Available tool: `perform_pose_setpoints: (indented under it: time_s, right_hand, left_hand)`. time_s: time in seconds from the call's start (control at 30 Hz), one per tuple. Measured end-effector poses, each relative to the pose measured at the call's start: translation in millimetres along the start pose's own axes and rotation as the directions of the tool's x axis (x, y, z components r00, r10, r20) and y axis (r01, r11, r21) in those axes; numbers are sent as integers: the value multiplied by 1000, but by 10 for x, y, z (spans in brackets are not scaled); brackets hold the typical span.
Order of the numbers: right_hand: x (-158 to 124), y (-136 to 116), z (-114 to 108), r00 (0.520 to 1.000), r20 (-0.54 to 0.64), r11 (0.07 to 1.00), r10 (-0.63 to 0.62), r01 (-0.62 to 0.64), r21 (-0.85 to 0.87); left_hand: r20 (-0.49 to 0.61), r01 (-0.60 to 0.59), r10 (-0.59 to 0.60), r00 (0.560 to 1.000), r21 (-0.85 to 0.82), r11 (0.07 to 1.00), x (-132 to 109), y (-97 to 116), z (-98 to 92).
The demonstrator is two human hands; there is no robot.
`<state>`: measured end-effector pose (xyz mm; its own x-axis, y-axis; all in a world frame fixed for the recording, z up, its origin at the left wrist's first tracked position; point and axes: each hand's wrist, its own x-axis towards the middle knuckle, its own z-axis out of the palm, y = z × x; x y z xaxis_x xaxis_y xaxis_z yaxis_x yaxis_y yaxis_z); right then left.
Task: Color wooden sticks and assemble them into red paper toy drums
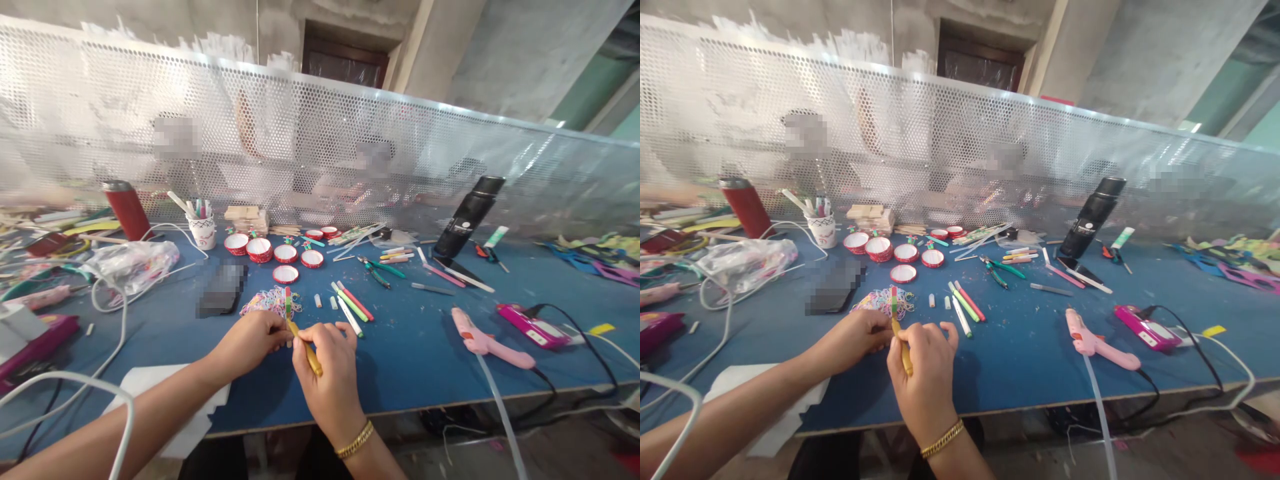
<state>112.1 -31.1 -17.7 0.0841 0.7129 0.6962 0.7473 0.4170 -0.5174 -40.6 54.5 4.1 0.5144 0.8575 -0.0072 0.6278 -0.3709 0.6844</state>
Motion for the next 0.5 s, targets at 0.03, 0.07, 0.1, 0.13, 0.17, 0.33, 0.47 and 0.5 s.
perform_pose_setpoints:
  time_s: [0.03, 0.07, 0.1, 0.13, 0.17, 0.33, 0.47, 0.5]
  right_hand:
    - [0, 0, 1, 1000, 3, 1000, 2, -2, -2]
    - [0, 1, 2, 1000, 4, 1000, 5, -5, -4]
    - [1, 3, 4, 1000, 2, 1000, 8, -8, -7]
    - [1, 5, 5, 1000, -3, 1000, 13, -13, -12]
    - [1, 8, 7, 1000, -11, 1000, 21, -21, -18]
    - [3, 16, 12, 998, -42, 998, 49, -50, -28]
    - [5, 7, 3, 999, -37, 1000, 20, -21, -4]
    - [5, 4, 0, 999, -35, 1000, 13, -13, 1]
  left_hand:
    - [1, -1, 1, 1000, 3, 1000, -1, 1, -1]
    - [2, -3, 3, 1000, 3, 1000, -2, 0, -1]
    - [3, -5, 5, 1000, 0, 1000, -2, -4, 0]
    - [6, -10, 10, 1000, -7, 1000, -2, -10, 1]
    - [11, -15, 15, 1000, -13, 1000, 0, -18, 3]
    - [33, -34, 34, 999, -21, 999, 16, -54, 11]
    - [17, -19, 19, 1000, -16, 1000, 17, -48, 18]
    - [14, -14, 14, 1000, -19, 1000, 16, -43, 20]
